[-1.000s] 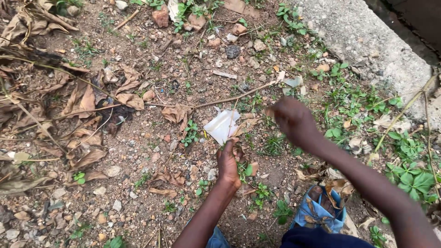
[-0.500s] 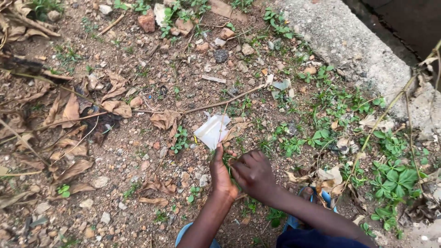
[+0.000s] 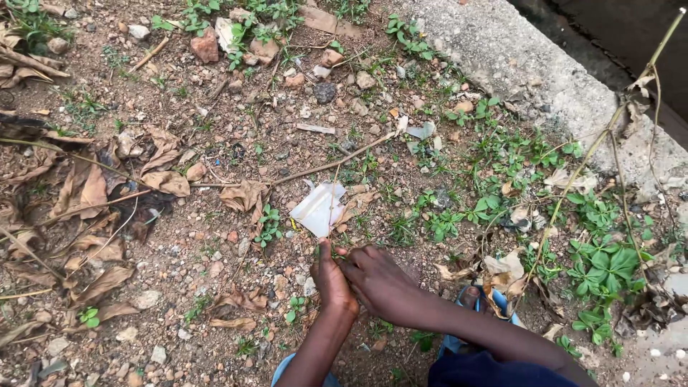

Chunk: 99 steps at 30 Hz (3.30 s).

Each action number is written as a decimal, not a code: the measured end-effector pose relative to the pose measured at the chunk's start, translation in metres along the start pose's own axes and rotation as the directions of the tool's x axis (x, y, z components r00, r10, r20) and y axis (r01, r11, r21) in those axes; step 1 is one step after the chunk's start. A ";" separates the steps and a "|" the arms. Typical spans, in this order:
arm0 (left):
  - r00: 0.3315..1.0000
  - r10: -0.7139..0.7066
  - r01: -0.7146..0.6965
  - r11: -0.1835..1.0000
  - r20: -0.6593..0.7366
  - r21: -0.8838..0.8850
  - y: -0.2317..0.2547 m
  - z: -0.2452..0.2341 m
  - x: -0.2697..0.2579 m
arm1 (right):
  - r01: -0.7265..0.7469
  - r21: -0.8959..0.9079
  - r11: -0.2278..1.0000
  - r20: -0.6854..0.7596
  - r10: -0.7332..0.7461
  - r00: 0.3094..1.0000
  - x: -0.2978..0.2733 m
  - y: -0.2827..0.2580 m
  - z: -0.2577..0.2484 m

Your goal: Picking small green leaves or wild plants from the ground near a roadside drainage ditch.

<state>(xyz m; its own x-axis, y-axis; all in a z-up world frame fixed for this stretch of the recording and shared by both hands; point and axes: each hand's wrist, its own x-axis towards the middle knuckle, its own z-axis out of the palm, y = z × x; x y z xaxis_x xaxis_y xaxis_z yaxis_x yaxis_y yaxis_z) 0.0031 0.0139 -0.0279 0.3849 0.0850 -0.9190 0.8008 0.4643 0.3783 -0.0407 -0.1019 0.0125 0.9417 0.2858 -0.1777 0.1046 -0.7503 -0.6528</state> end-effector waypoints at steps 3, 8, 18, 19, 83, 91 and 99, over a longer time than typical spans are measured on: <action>0.981 0.180 -0.189 0.972 0.077 0.140 -0.019 -0.019 0.028 | 0.049 0.137 0.989 0.156 -0.070 0.985 -0.011 0.007 -0.014; 0.961 0.223 -0.274 0.838 0.162 0.471 -0.008 -0.005 0.012 | 0.075 0.523 0.849 0.014 -0.096 0.995 -0.037 0.020 -0.034; 0.929 0.067 -0.248 0.844 0.365 0.476 -0.052 -0.027 0.048 | -0.281 0.499 0.820 -0.074 0.363 0.929 -0.107 0.071 -0.096; 0.930 0.055 -0.234 0.852 0.365 0.469 -0.045 -0.020 0.029 | -0.294 0.488 0.822 -0.062 0.369 0.927 -0.121 0.080 -0.104; 0.850 -0.445 0.113 0.676 0.280 0.728 -0.162 0.061 0.013 | -0.361 -0.064 0.931 -0.529 0.275 0.803 -0.077 0.357 -0.040; 0.873 -0.383 0.131 0.781 0.302 0.611 -0.157 0.074 0.023 | -0.441 0.330 0.834 -0.636 0.542 0.549 -0.079 0.329 -0.084; 0.900 -0.159 0.022 0.947 0.406 0.321 -0.131 0.145 0.034 | -0.247 0.623 0.742 -0.462 0.605 0.649 -0.105 0.226 -0.111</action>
<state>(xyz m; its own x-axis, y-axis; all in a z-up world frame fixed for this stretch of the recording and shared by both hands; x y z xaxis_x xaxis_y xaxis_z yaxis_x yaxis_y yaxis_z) -0.0223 -0.1719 -0.0927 0.4054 -0.3557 -0.8421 0.9141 0.1587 0.3731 -0.0801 -0.3672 -0.0344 0.8219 -0.5439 -0.1695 -0.3545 -0.2555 -0.8995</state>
